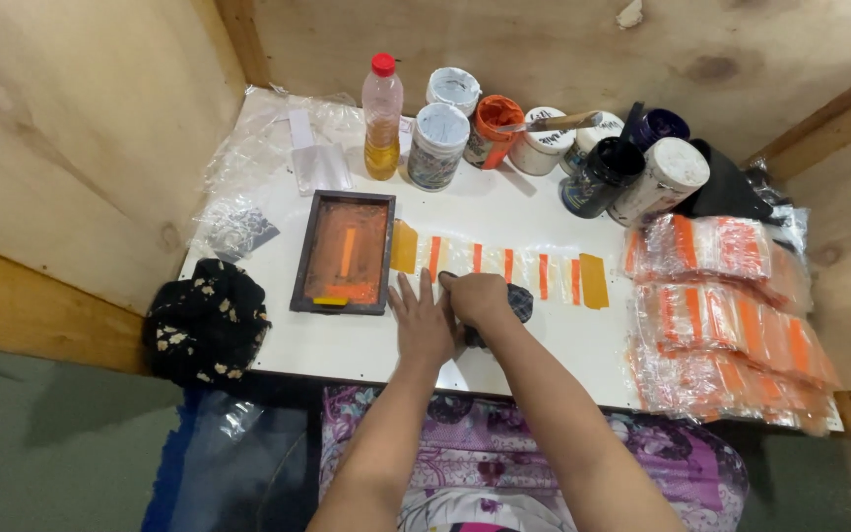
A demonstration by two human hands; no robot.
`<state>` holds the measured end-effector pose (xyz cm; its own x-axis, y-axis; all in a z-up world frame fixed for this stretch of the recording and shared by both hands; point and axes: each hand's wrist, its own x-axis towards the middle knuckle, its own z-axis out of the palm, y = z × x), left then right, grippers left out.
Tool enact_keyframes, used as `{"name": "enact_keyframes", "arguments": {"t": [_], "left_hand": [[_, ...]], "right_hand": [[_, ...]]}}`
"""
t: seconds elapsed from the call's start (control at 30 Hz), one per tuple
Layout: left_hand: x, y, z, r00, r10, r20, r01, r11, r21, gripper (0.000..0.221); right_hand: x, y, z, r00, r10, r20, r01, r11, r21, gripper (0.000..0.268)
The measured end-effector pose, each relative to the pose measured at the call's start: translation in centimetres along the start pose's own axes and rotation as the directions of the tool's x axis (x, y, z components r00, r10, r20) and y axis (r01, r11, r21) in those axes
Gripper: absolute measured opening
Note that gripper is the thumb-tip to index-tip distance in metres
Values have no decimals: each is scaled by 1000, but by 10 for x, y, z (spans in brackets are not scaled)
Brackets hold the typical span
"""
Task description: Applying orange ink to small strips of material using a manual screen printing frame and a squeegee tool.
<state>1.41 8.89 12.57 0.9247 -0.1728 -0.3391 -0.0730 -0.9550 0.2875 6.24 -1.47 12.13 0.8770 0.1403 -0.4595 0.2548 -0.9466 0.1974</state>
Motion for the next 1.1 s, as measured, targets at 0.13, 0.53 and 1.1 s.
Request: {"name": "enact_keyframes", "arguments": {"t": [0.13,0.53,1.1], "left_hand": [[3,-2,9,1000,7,-11,-7,1000,16,74],[10,-3,12,1000,-4,-14,4,1000,-7,67],[4,-5,0,1000,19,-1,-19,992,-128,71]], "right_hand": [[-9,-5,-18,997,30,65,-33,999,37,42],[28,-5,-25,990,54,132,-66,993,95,67],[30,3,-73,972,87,220,-161,925,345,83]]}}
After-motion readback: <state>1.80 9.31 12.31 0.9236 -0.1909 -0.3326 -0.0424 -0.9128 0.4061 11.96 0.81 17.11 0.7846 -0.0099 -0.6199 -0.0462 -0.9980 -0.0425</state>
